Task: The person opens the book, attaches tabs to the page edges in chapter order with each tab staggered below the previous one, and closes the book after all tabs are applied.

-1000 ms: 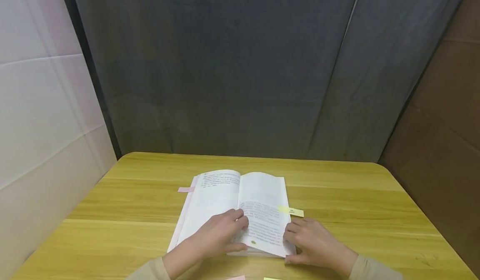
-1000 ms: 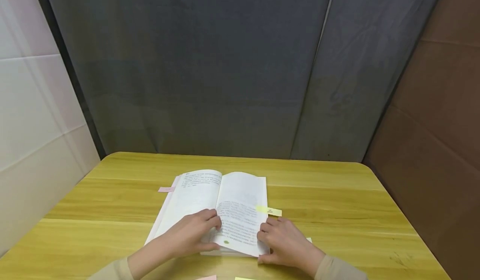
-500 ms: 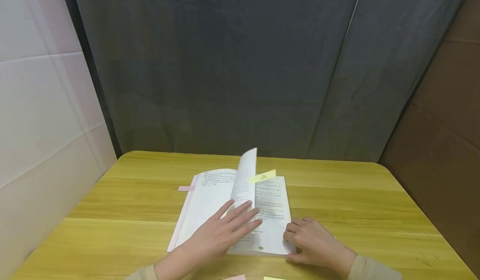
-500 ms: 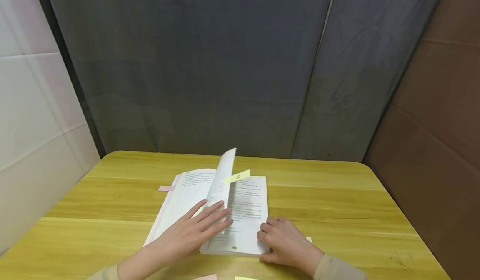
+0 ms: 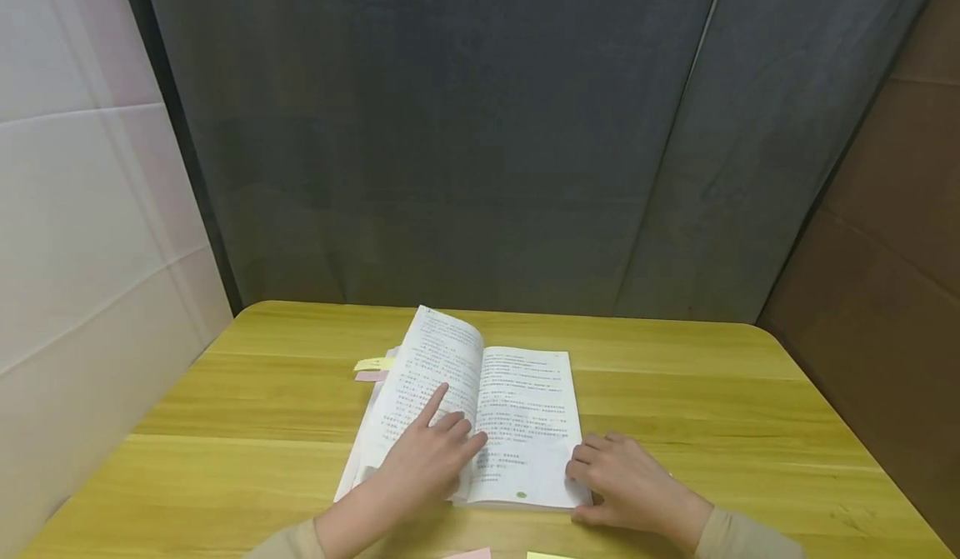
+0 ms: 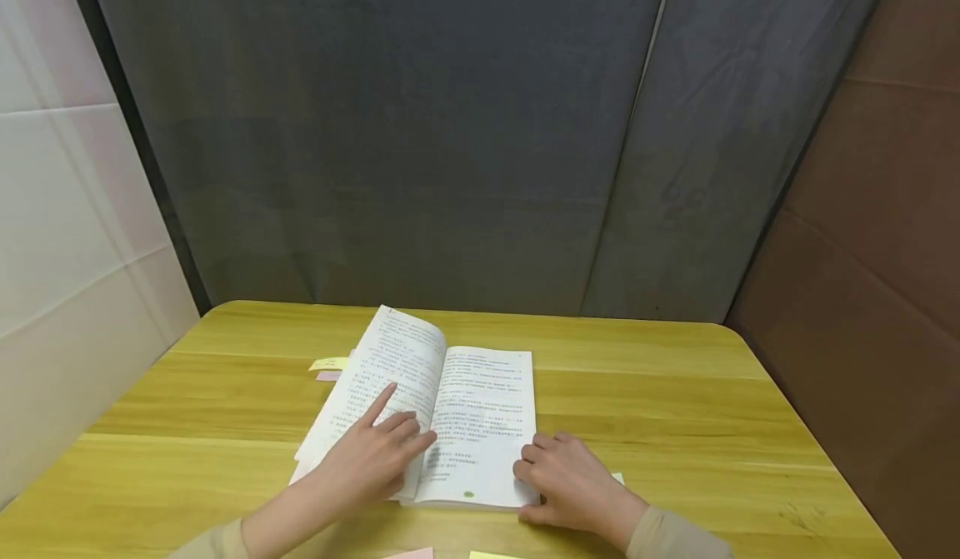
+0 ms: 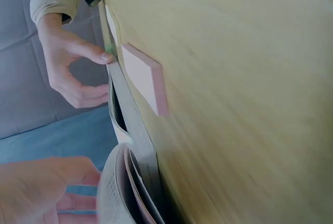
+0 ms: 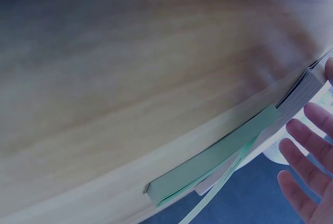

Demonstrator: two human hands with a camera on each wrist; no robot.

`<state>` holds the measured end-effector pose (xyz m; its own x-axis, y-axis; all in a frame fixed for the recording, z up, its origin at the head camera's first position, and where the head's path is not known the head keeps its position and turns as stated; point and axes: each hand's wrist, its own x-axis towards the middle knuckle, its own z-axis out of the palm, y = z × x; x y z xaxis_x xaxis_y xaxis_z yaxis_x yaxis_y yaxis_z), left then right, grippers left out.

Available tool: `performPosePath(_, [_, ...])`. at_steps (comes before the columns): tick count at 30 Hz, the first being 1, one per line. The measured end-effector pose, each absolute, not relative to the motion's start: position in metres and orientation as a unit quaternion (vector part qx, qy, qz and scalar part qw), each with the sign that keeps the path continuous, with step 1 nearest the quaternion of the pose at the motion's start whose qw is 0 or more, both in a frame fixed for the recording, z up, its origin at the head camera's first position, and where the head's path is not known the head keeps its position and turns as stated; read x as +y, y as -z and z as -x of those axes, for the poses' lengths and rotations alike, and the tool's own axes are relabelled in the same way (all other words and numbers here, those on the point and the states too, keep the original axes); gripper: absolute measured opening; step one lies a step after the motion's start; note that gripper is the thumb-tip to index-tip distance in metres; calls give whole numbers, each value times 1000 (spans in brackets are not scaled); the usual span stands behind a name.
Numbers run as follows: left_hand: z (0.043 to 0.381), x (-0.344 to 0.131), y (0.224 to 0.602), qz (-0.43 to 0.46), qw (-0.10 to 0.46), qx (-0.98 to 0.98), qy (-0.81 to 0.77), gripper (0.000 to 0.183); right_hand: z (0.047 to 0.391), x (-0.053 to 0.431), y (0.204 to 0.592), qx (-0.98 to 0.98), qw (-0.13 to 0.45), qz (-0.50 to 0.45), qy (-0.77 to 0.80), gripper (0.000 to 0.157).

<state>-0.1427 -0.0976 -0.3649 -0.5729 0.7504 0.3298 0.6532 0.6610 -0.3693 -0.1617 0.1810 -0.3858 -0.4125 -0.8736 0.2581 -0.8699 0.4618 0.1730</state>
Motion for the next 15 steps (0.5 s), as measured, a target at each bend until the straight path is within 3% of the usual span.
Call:
performPosePath(5, [143, -86, 367, 409, 179, -893, -62, 25, 162, 182, 385, -846, 145, -513, 8, 33])
performPosePath(10, [144, -73, 373, 394, 114, -911, -46, 47, 162, 182, 385, -846, 144, -513, 9, 33])
performPosePath(15, [147, -66, 377, 375, 104, -919, -55, 54, 162, 182, 384, -847, 142, -512, 11, 35])
